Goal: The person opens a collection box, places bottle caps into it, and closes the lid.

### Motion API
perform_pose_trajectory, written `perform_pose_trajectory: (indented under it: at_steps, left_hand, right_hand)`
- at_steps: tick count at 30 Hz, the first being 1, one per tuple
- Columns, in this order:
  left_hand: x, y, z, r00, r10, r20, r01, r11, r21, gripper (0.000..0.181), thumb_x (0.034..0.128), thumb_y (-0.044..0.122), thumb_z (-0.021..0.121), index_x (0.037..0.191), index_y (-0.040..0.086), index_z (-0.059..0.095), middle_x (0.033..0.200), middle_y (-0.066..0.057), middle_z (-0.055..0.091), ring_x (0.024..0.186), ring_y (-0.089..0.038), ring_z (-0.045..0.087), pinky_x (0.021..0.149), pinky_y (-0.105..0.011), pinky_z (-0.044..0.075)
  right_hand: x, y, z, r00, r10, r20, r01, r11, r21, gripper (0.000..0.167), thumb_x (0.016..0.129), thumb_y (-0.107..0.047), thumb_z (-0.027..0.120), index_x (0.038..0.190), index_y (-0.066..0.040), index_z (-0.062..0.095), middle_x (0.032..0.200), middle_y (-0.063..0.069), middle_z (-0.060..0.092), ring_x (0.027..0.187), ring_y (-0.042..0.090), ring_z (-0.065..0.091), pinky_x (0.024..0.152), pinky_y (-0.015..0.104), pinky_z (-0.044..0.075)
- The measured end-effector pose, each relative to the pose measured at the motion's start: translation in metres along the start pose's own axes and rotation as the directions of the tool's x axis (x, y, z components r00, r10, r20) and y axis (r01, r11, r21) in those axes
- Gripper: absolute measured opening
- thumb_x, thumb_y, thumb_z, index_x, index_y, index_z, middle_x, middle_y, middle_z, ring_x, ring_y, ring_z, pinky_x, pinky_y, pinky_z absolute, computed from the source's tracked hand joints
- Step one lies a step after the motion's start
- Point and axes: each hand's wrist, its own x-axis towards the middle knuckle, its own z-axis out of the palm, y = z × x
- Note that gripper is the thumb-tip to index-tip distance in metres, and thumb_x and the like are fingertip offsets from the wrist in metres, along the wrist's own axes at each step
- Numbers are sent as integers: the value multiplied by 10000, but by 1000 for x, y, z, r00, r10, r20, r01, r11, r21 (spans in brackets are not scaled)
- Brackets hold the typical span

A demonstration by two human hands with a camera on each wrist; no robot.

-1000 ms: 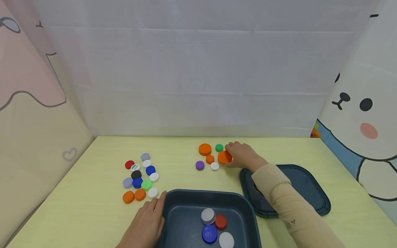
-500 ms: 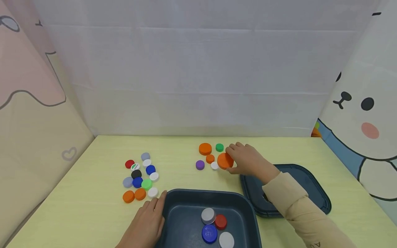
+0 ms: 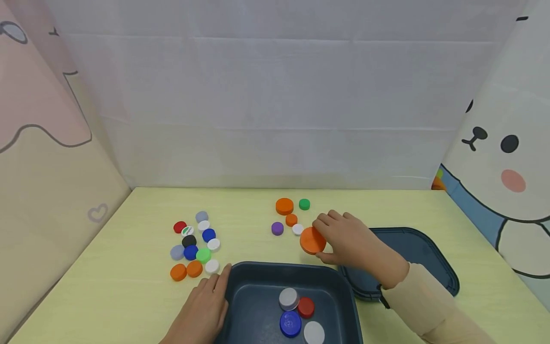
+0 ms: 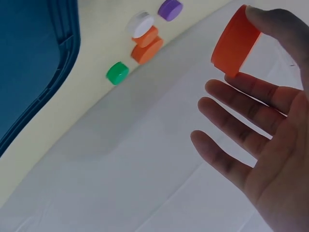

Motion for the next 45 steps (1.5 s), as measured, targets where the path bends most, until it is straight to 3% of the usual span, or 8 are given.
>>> perform_pose_trajectory:
  at_steps: [10,22,28,32,40,45]
  left_hand:
    - [1,-1,0,1000,1,28,-1,1000,-14,589,861,252,599,1358,31,374,1027,-77,553,848,-192,483,815,-357,461]
    - [0,-2,1,1000,1,18,-1,1000,-11,580,865,246,592,1357,29,375,1027,-82,554,852,-193,488,819,-363,461]
    - [0,-2,1,1000,1,17,-1,1000,-9,583,865,247,591,1358,28,373,1025,-81,554,854,-193,488,821,-362,460]
    - [-1,-1,1,1000,2,18,-2,1000,-11,580,868,246,586,1360,29,371,1026,-80,553,852,-192,488,821,-361,460]
    - [0,-1,2,1000,-2,-3,2,1000,0,562,872,237,580,1359,41,381,1030,-72,559,848,-185,483,824,-350,455]
    - [0,0,1,1000,-4,0,4,1000,-1,567,868,242,588,1357,40,386,1035,-75,560,848,-186,484,821,-349,457]
  right_hand:
    - [-24,-29,-9,998,-18,59,15,999,51,514,715,-450,717,1099,-136,580,1077,11,604,934,179,549,782,371,491]
    - [-45,-57,5,986,-110,122,90,984,157,505,797,-565,579,1135,-191,563,1079,-64,585,908,115,535,760,325,485]
    - [-51,-67,13,968,-87,237,15,957,290,481,822,-617,487,1135,-256,543,1071,-116,563,879,65,480,777,335,480]
    - [-51,-69,20,952,-100,291,0,946,326,486,818,-626,483,1138,-265,542,1050,-124,563,842,44,445,741,298,460]
    - [-54,-68,33,955,-178,238,102,948,300,493,804,-599,532,1124,-225,557,1009,-105,579,804,51,447,666,248,427]
    - [-56,-69,34,956,-181,230,108,948,298,544,811,-635,471,1146,-215,560,1026,-102,588,836,69,475,687,260,438]
